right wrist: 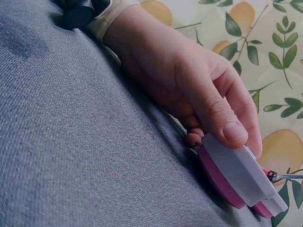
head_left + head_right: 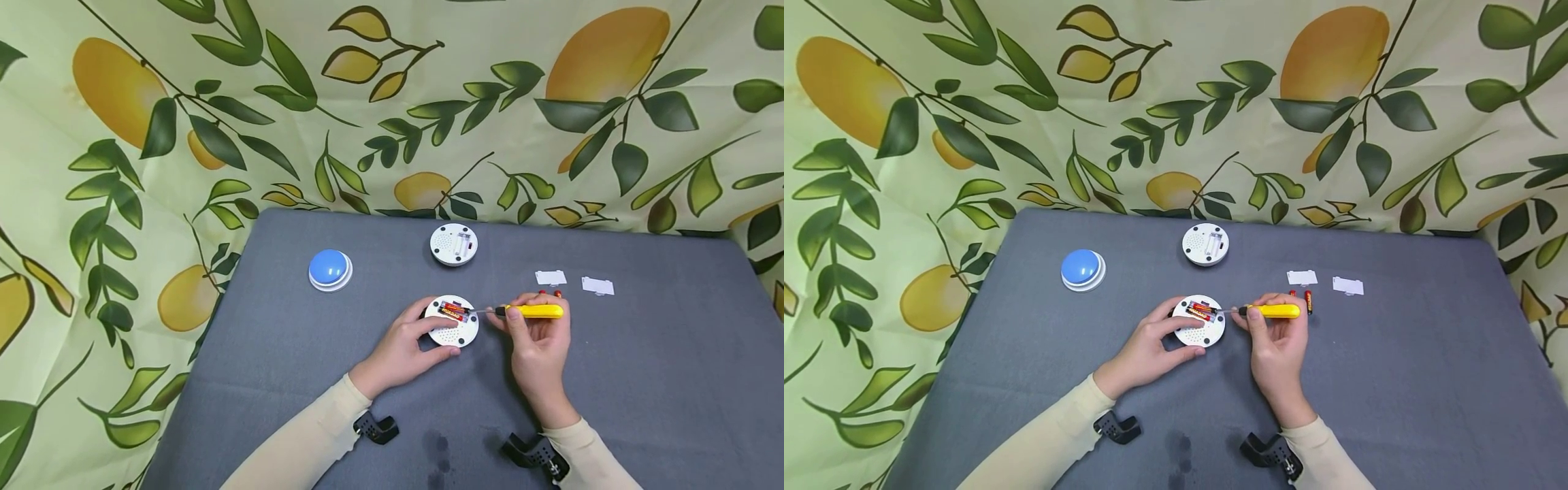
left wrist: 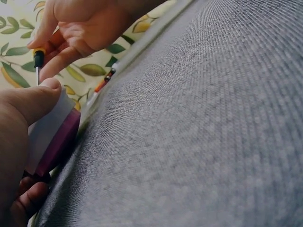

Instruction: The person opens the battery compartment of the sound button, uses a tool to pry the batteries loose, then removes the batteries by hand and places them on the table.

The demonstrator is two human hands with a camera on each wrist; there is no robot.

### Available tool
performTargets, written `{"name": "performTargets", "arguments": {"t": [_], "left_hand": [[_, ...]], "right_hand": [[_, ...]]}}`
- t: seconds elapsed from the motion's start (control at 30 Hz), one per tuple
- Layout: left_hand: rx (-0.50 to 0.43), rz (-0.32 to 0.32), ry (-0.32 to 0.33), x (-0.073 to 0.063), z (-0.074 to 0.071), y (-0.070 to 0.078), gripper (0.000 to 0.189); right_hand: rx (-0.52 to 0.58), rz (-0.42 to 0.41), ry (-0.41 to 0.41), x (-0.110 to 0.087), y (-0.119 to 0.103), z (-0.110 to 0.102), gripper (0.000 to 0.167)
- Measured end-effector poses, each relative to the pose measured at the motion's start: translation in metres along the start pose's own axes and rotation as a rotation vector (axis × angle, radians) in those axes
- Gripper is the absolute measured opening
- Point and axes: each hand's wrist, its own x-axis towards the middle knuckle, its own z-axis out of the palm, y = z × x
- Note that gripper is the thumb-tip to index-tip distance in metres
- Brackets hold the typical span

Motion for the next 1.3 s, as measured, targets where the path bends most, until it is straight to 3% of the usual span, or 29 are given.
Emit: {"name": "performTargets", "arguments": {"t": [0.2, 0.4, 0.6, 0.7, 0.8, 0.97, 1.1, 1.3], "left_hand": [[0.01, 0.008, 0.0, 0.0, 0.0, 0.001, 0.041], [0.004, 0.032, 0.011, 0.001, 0.001, 0.001, 0.037], [-0.033, 0.003, 0.015, -0.001, 0.003, 0.0, 0.036], [-0.04, -0.002, 0.019, -0.001, 0.002, 0.0, 0.036], [-0.038, 0.003, 0.025, -0.001, 0.002, 0.0, 0.035], [-0.03, 0.017, 0.029, -0.001, 0.002, -0.001, 0.034], [-0.018, 0.028, 0.029, -0.001, 0.002, 0.0, 0.033], [-0.014, 0.035, 0.026, 0.0, 0.0, 0.001, 0.033]], "right_hand": [[-0.004, -0.054, 0.035, 0.003, -0.002, 0.001, 0.029], [-0.008, -0.129, 0.17, 0.012, -0.007, -0.003, 0.031], [-0.063, -0.139, 0.307, 0.03, -0.021, -0.023, 0.033], [-0.279, -0.132, 0.359, 0.042, -0.032, -0.038, 0.034], [-0.575, -0.102, 0.393, 0.054, -0.045, -0.052, 0.036], [-0.97, -0.01, 0.435, 0.07, -0.053, -0.103, 0.033], [-1.2, 0.165, 0.413, 0.076, -0.06, -0.152, 0.041], [-1.459, 0.524, 0.211, 0.074, -0.074, -0.198, 0.054]]}}
